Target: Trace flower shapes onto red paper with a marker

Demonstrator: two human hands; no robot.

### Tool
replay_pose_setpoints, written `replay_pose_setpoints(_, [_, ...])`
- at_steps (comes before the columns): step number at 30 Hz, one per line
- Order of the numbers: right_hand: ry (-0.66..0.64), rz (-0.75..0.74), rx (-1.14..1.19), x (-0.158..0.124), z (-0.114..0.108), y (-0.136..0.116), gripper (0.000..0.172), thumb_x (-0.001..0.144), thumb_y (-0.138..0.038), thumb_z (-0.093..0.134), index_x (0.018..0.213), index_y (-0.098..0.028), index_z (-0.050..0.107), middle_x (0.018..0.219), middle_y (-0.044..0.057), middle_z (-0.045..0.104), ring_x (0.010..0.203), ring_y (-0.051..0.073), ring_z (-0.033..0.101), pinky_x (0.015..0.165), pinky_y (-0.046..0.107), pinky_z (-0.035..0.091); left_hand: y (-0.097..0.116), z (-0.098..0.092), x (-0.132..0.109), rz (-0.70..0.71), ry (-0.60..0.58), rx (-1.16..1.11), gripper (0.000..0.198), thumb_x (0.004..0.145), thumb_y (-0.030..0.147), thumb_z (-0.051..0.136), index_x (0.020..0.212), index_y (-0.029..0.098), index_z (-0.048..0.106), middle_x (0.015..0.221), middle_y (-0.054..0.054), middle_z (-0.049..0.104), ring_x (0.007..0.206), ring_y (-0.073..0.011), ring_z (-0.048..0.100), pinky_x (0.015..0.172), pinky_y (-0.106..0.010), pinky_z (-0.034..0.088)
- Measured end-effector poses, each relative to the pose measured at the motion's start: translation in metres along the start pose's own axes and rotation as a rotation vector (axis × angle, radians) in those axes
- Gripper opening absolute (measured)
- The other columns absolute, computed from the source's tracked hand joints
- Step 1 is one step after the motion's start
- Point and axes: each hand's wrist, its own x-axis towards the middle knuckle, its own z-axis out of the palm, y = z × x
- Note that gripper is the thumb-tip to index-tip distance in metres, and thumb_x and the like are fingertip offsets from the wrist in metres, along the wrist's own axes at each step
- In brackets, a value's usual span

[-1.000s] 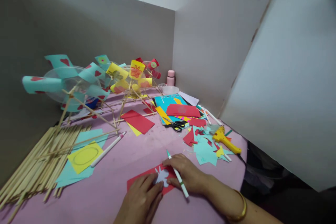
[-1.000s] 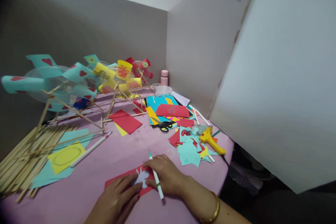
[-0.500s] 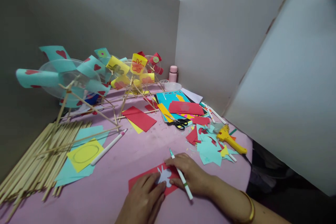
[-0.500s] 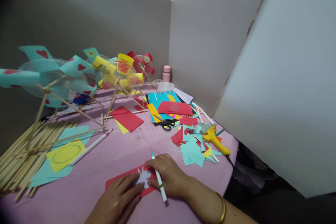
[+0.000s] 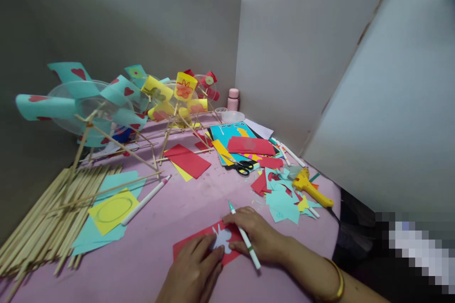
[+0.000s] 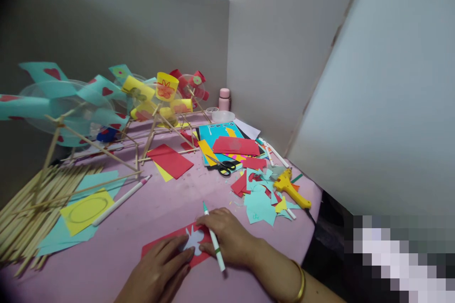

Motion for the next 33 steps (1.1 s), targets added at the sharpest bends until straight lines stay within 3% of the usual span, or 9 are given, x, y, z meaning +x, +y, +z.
replay_pose_setpoints(20, [-0.015, 0.055, -0.027, 0.0021, -0.0023, -0.0028, 0.043, 0.073, -0.024, 0.077, 0.112, -0.018, 0.06, 0.101, 0.009, 0.069, 0.094, 0.026, 0.061, 0.086, 0.039, 0.045, 0.0, 0.0, -0.0046, -0.022, -0.046, -0.037, 0.025, 0.095, 0.027, 0.044, 0.11, 0.025, 0.064, 0.11, -0.006, 0.067, 0.097, -0.0221, 0.064, 0.079, -0.034, 0.056])
replay_pose_setpoints(33, [-0.016, 0.054, -0.011, 0.0015, -0.0016, -0.0021, 0.044, 0.072, -0.02, 0.077, 0.112, -0.018, 0.059, 0.103, 0.01, 0.069, 0.095, 0.026, 0.06, 0.086, 0.039, 0.044, 0.0021, -0.0023, 0.0034, 0.017, 0.002, 0.018, 0.032, 0.098, 0.026, 0.035, 0.103, 0.022, 0.066, 0.102, -0.008, 0.069, 0.089, -0.0226, 0.066, 0.071, -0.034, 0.058])
